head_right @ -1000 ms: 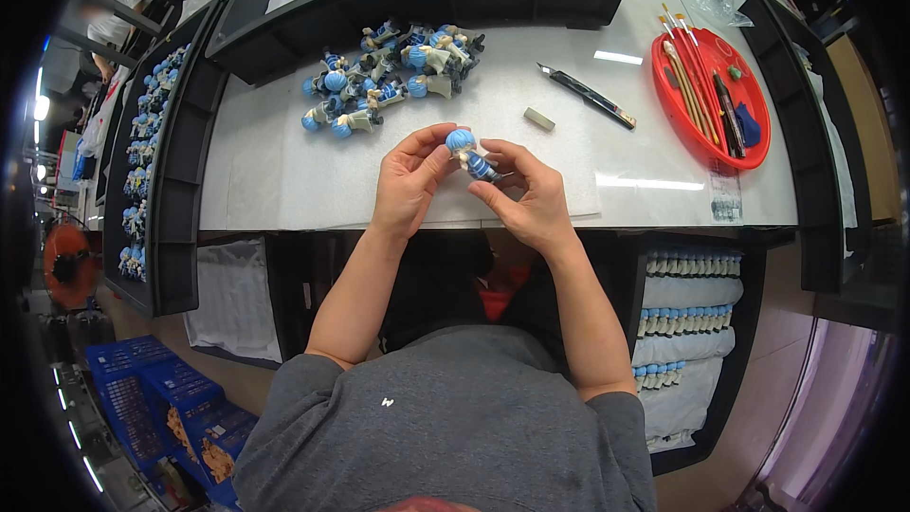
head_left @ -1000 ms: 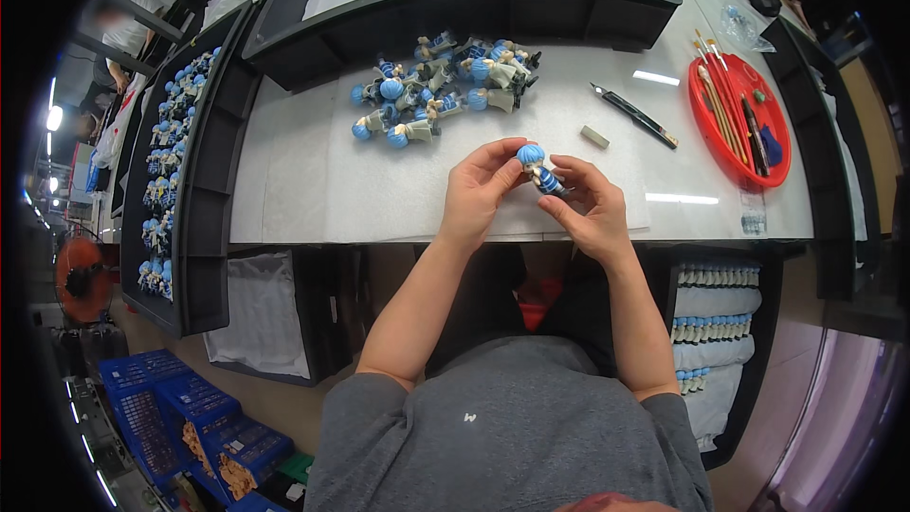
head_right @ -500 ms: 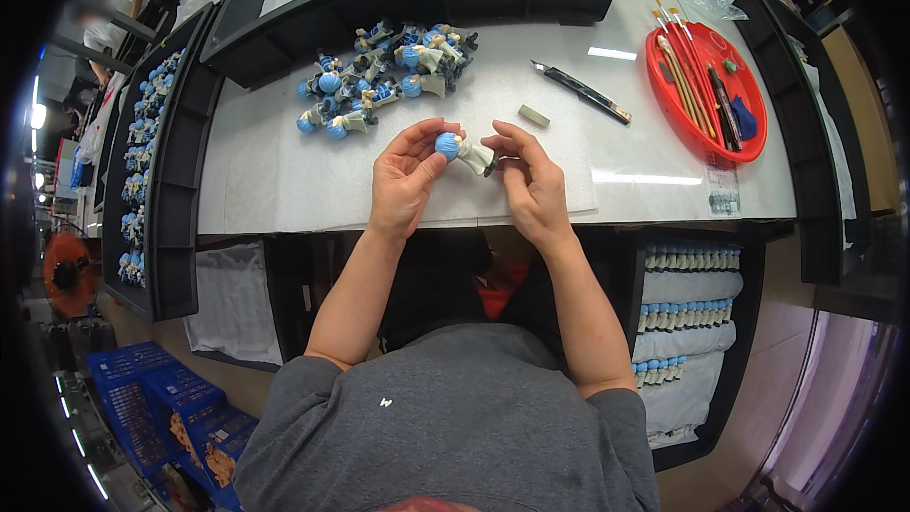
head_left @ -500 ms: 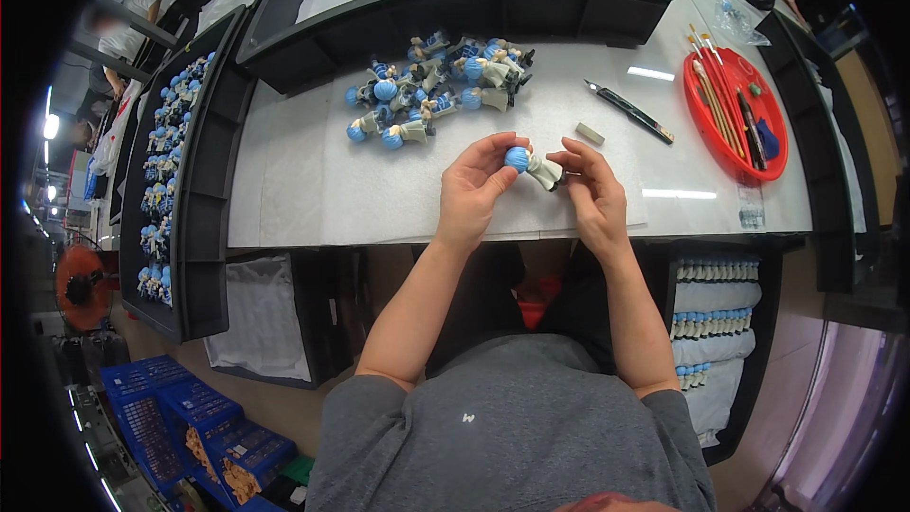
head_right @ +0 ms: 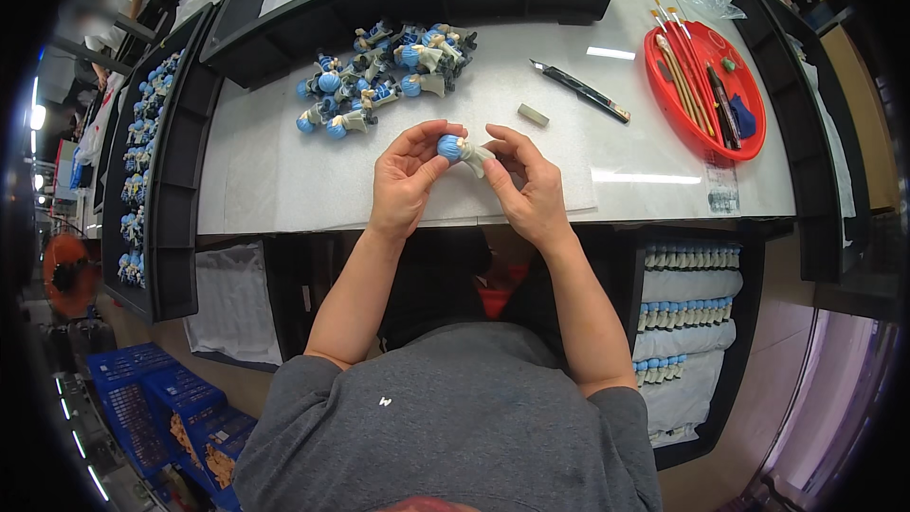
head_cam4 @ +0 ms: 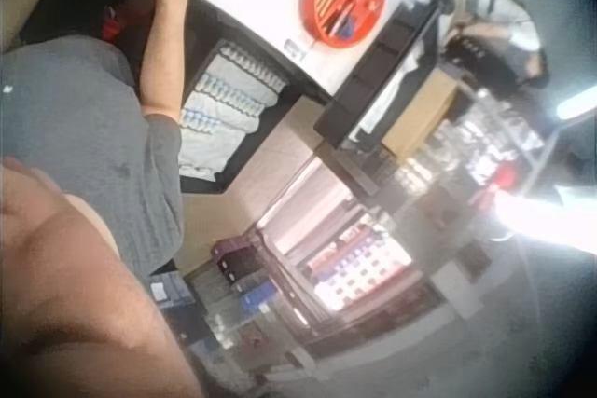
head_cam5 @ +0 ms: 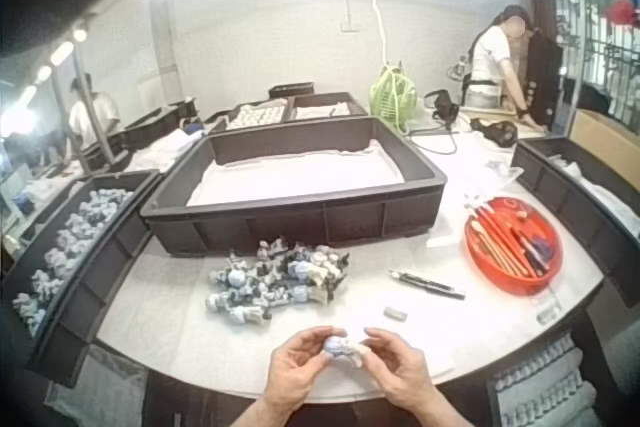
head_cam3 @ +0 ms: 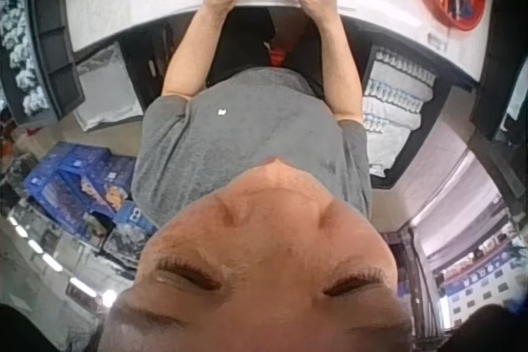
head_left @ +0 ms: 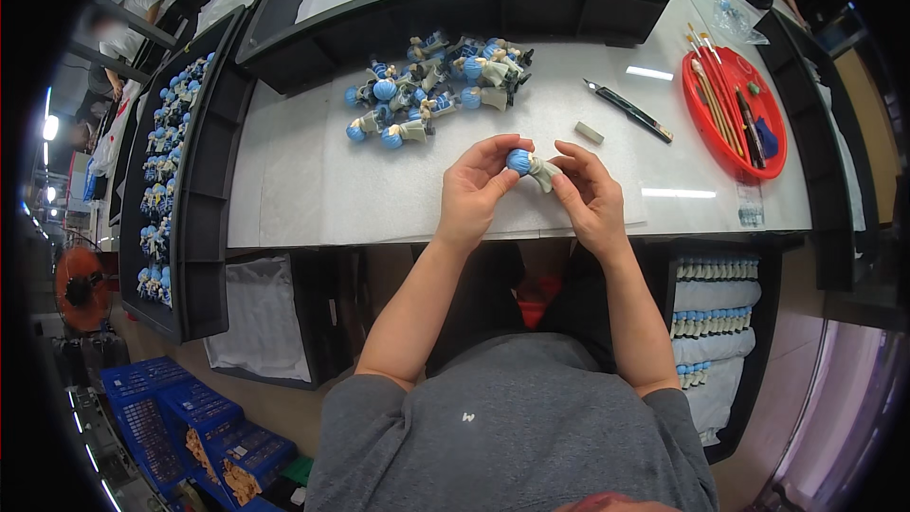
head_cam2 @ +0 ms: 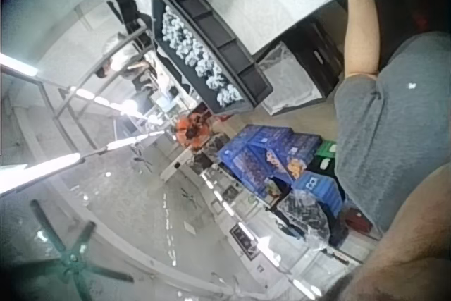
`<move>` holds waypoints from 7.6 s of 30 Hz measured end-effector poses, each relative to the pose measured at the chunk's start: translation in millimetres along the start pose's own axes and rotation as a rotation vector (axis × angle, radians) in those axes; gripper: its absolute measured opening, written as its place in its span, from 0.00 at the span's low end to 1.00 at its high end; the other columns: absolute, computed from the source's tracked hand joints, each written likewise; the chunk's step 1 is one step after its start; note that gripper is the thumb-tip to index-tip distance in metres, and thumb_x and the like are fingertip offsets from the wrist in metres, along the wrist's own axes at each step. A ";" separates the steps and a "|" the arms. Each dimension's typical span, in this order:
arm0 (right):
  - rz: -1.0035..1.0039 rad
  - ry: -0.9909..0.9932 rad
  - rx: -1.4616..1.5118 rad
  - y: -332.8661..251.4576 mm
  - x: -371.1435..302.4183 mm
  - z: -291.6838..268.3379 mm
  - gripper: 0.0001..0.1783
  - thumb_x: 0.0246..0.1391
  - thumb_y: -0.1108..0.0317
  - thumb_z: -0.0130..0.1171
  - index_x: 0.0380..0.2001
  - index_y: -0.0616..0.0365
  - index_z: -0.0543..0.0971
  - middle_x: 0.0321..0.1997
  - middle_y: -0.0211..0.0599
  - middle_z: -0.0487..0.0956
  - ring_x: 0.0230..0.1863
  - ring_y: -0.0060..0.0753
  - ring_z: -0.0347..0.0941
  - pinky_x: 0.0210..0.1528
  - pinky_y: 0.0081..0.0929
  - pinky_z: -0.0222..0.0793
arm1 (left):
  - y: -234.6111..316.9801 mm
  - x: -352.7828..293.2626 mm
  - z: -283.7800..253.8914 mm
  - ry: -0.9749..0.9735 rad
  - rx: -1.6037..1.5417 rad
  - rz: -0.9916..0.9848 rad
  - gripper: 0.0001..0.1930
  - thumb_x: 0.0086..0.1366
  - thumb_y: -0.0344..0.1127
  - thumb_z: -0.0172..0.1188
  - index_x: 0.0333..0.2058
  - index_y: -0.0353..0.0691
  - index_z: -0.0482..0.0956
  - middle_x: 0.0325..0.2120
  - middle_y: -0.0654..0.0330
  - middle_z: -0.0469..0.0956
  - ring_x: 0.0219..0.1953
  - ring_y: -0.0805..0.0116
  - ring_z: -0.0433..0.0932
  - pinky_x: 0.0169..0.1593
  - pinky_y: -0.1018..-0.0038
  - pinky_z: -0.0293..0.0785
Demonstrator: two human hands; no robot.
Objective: Assemble small plastic figurines and place them into a tray for packaging.
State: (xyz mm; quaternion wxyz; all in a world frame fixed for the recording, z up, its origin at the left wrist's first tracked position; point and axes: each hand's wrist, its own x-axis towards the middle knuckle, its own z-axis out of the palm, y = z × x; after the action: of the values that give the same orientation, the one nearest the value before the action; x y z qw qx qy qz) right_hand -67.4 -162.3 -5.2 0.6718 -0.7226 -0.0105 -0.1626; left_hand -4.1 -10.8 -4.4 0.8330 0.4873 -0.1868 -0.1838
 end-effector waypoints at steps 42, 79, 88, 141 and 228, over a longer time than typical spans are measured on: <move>0.816 1.501 -1.007 136.7 -440.0 -309.7 0.13 0.39 0.72 0.58 0.34 0.55 0.78 0.29 0.41 0.78 0.31 0.35 0.75 0.37 0.27 0.68 | -12.7 -1.2 -11.8 0.002 0.411 -0.012 0.13 0.61 0.23 0.47 0.45 0.30 0.67 0.43 0.53 0.70 0.45 0.68 0.69 0.49 0.77 0.66; -0.295 0.021 -0.142 -20.4 -7.3 0.0 0.13 0.47 0.82 0.52 0.38 0.63 0.74 0.29 0.36 0.77 0.25 0.19 0.71 0.28 0.14 0.66 | 48.1 -21.3 -53.7 0.439 1.319 0.523 0.09 0.51 0.24 0.57 0.34 0.36 0.75 0.34 0.56 0.74 0.37 0.62 0.72 0.40 0.73 0.68; -0.038 -0.017 -0.059 4.5 1.4 6.0 0.11 0.49 0.76 0.54 0.37 0.63 0.74 0.28 0.33 0.77 0.27 0.18 0.71 0.31 0.13 0.66 | 44.2 -8.2 -84.2 0.568 1.526 0.356 0.18 0.51 0.34 0.61 0.40 0.36 0.71 0.28 0.57 0.70 0.31 0.63 0.68 0.36 0.70 0.65; -0.019 -0.081 0.043 -2.1 2.4 -1.6 0.22 0.45 0.76 0.57 0.46 0.63 0.69 0.41 0.38 0.73 0.39 0.23 0.70 0.43 0.21 0.68 | -11.1 1.5 4.7 0.170 -0.014 -0.055 0.13 0.58 0.33 0.56 0.39 0.34 0.67 0.33 0.60 0.73 0.32 0.77 0.72 0.34 0.81 0.71; 0.323 1.706 -0.938 109.2 -393.6 -317.7 0.12 0.42 0.71 0.59 0.34 0.55 0.77 0.29 0.35 0.77 0.29 0.30 0.72 0.35 0.26 0.68 | -16.0 -3.2 11.2 0.055 0.492 0.054 0.10 0.59 0.23 0.50 0.41 0.30 0.70 0.39 0.55 0.73 0.39 0.71 0.72 0.44 0.80 0.69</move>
State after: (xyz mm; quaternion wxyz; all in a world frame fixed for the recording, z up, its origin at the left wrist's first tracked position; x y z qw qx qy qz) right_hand -484.8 -402.4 -194.6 0.1135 -0.5489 0.6419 -0.5233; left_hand -14.3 -24.9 -13.7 0.6988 0.6750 -0.2161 -0.0971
